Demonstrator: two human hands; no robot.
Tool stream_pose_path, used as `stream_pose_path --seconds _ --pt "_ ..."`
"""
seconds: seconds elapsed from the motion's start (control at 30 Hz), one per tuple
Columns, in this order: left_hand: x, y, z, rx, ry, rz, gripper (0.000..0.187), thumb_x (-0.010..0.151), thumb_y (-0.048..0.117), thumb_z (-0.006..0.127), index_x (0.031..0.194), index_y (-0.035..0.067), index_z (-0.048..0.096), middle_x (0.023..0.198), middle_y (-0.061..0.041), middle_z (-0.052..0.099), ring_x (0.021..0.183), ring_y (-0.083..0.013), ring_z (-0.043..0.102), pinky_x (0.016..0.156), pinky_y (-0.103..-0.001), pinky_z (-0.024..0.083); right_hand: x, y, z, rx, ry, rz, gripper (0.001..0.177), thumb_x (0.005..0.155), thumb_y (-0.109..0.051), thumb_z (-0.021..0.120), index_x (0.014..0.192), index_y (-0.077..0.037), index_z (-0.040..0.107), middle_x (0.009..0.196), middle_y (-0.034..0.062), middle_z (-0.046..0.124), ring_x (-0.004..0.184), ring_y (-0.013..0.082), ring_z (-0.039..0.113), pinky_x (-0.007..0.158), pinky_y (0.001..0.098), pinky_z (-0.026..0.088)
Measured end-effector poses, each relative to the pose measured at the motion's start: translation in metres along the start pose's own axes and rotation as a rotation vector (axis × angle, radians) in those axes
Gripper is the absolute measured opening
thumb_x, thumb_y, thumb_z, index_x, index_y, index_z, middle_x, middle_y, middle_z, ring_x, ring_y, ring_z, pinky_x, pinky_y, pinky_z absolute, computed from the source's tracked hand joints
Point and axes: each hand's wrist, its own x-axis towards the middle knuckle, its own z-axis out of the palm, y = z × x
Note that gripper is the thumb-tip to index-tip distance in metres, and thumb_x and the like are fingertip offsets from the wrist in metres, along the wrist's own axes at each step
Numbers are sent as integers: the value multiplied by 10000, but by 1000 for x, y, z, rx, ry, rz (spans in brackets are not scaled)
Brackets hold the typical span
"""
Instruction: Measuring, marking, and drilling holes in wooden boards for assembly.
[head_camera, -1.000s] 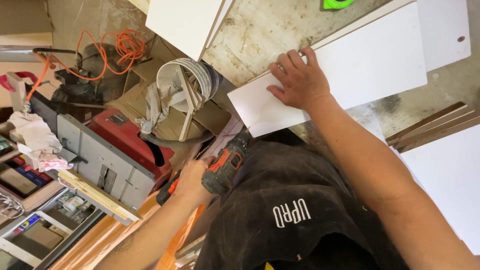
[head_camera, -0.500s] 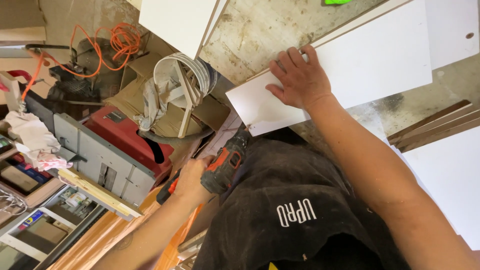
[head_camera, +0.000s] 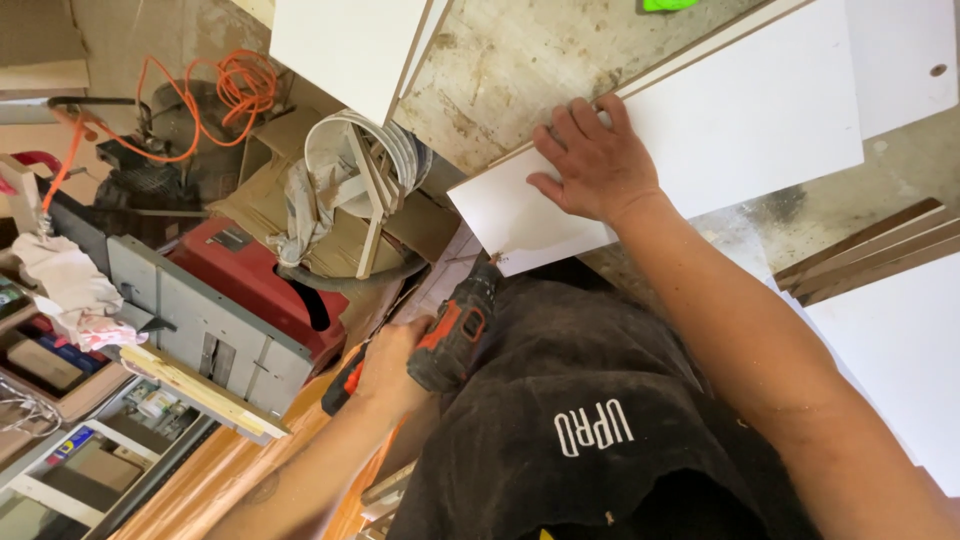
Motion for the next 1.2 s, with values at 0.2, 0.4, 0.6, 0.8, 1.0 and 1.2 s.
stream_pose_path --seconds 0.2,0.4,0.6,0.8,1.0,1.2 --pt "2 -6 8 -19 33 44 30 741 160 559 715 145 560 584 -58 619 576 -264 473 607 -411 412 -2 -3 3 -12 -12 -5 584 998 -782 558 1227 -248 616 1158 -37 587 1105 195 513 1022 380 352" --pt "1 -3 5 -7 15 46 99 800 89 538 716 141 546 592 -42 611 571 -233 500 601 -410 416 -4 -4 5 20 -13 12 589 1015 -756 541 1277 -236 631 1191 -29 606 1150 208 522 1067 402 353" --pt "2 -8 11 -54 81 108 85 723 48 568 697 128 554 526 -45 542 551 -218 377 569 -392 376 -5 -6 8 28 -4 12 616 996 -770 564 1289 -231 623 1204 -27 597 1164 211 517 1081 409 352" --pt "5 -9 12 -37 65 70 71 784 83 559 741 123 598 555 -72 589 558 -237 444 585 -402 390 -6 -7 10 23 -113 19 620 1051 -757 444 1348 -236 597 1272 -29 590 1226 218 487 1121 439 295" --pt "10 -5 15 0 93 91 108 791 206 581 798 151 673 684 -129 715 689 -385 655 668 -474 458 -2 -3 3 4 43 4 583 996 -747 587 1249 -225 646 1188 -16 622 1134 221 534 1061 408 361" --pt "17 -17 24 -63 114 115 146 680 45 566 752 138 653 591 -59 635 567 -270 527 600 -417 434 1 -1 2 21 69 -12 578 963 -733 623 1240 -227 660 1174 -6 648 1121 218 558 1018 402 396"
